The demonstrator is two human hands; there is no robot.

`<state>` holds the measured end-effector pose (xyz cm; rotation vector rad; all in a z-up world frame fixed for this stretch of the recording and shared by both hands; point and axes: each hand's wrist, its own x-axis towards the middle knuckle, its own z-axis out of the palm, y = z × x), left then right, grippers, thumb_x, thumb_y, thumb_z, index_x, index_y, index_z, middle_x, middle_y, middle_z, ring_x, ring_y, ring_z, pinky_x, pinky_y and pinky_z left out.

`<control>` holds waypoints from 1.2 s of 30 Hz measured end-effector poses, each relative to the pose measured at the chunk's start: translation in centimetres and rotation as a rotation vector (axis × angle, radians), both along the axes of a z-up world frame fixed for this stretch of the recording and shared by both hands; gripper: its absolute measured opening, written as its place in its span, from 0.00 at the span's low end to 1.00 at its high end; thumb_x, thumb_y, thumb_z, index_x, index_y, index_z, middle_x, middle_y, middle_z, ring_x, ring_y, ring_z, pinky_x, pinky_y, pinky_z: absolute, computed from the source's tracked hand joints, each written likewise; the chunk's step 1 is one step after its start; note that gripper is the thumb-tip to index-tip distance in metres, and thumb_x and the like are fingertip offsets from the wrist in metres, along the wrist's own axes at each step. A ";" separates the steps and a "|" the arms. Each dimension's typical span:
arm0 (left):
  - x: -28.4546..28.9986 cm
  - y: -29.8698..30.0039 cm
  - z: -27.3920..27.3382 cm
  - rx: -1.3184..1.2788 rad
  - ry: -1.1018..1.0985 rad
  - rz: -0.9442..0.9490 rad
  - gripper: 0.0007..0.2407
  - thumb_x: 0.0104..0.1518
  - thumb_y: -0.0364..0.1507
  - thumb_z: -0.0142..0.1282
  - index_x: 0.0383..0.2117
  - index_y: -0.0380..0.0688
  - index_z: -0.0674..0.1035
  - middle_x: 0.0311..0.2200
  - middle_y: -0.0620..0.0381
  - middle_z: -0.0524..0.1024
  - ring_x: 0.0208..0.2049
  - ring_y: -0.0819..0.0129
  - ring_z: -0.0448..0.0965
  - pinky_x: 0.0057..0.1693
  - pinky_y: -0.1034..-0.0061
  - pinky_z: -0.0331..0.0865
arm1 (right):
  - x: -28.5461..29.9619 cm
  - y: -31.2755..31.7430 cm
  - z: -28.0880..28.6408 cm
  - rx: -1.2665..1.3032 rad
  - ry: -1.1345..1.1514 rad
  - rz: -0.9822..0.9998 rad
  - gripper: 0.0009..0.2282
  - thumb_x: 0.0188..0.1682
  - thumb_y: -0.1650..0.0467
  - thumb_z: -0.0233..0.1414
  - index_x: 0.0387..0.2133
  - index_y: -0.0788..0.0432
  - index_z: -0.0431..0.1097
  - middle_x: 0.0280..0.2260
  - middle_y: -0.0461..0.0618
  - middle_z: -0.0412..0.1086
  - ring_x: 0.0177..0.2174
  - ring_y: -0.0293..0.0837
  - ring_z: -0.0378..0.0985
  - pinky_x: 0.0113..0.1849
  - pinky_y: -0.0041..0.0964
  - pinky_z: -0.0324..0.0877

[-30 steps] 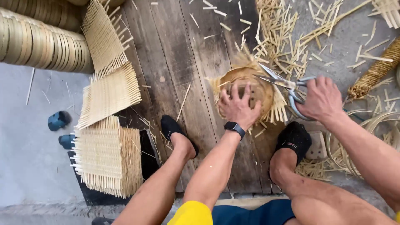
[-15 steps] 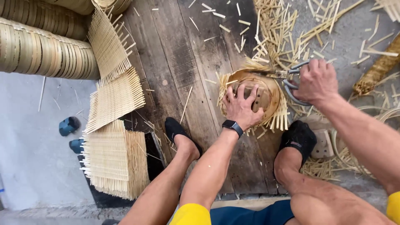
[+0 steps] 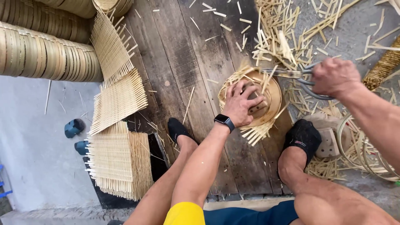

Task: Assembling and trimming circular bamboo basket lids using a wooden mold and scissors.

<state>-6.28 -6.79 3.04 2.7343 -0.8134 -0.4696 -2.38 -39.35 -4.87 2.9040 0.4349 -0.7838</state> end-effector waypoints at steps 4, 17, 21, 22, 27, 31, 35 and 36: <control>0.8 -1.2 -0.5 -0.062 0.050 -0.033 0.21 0.38 0.36 0.68 0.44 0.69 0.82 0.55 0.65 0.71 0.67 0.50 0.55 0.73 0.43 0.42 | 0.1 0.9 2.5 0.010 -0.079 0.039 0.22 0.52 0.55 0.42 0.37 0.60 0.76 0.34 0.57 0.72 0.35 0.49 0.78 0.35 0.46 0.78; -3.2 -5.4 1.2 -0.394 -0.137 0.715 0.45 0.40 0.43 0.69 0.66 0.36 0.59 0.63 0.33 0.60 0.66 0.41 0.53 0.69 0.49 0.45 | -1.0 0.6 2.1 0.014 -0.161 -0.001 0.23 0.55 0.54 0.43 0.37 0.62 0.75 0.36 0.59 0.74 0.35 0.48 0.79 0.35 0.42 0.77; -3.5 -6.3 -1.2 -0.272 -0.068 0.822 0.44 0.46 0.39 0.63 0.67 0.21 0.56 0.55 0.35 0.71 0.58 0.44 0.65 0.67 0.57 0.59 | 0.1 2.7 2.8 -0.044 -0.231 0.019 0.27 0.51 0.51 0.42 0.38 0.63 0.74 0.33 0.58 0.73 0.34 0.48 0.77 0.37 0.41 0.75; -3.8 -5.7 -1.4 -0.268 -0.068 0.819 0.44 0.46 0.39 0.63 0.67 0.21 0.56 0.55 0.35 0.71 0.58 0.44 0.65 0.67 0.57 0.59 | -0.5 2.1 1.7 -0.040 -0.230 0.016 0.27 0.51 0.51 0.42 0.38 0.63 0.74 0.33 0.58 0.73 0.34 0.48 0.77 0.37 0.41 0.75; -3.0 -3.6 -1.3 -0.273 -0.065 0.574 0.45 0.42 0.36 0.61 0.69 0.23 0.55 0.52 0.37 0.73 0.57 0.44 0.65 0.66 0.56 0.59 | -1.4 -2.2 -2.7 0.022 -0.073 -0.036 0.23 0.60 0.56 0.42 0.39 0.63 0.75 0.35 0.61 0.75 0.37 0.48 0.80 0.35 0.42 0.79; -2.4 -3.1 -2.5 -0.269 -0.023 0.500 0.47 0.41 0.37 0.62 0.70 0.25 0.53 0.53 0.39 0.72 0.57 0.47 0.65 0.65 0.55 0.58 | 0.3 1.0 1.5 -0.025 -0.324 0.081 0.28 0.48 0.48 0.43 0.35 0.62 0.74 0.34 0.58 0.74 0.36 0.48 0.79 0.36 0.40 0.78; -2.3 -1.4 -2.1 -0.226 0.014 0.370 0.48 0.37 0.36 0.62 0.71 0.32 0.51 0.56 0.41 0.71 0.59 0.49 0.64 0.65 0.53 0.56 | 0.0 0.3 1.2 -0.052 -0.104 0.044 0.31 0.50 0.45 0.42 0.38 0.62 0.73 0.34 0.56 0.74 0.34 0.47 0.78 0.34 0.40 0.78; -2.0 -1.1 -1.9 -0.236 0.016 0.335 0.49 0.35 0.35 0.61 0.71 0.36 0.51 0.56 0.43 0.71 0.60 0.50 0.64 0.65 0.53 0.55 | -0.1 -1.0 -0.3 -0.045 0.026 0.008 0.28 0.55 0.48 0.42 0.39 0.63 0.72 0.35 0.55 0.73 0.35 0.46 0.78 0.35 0.40 0.78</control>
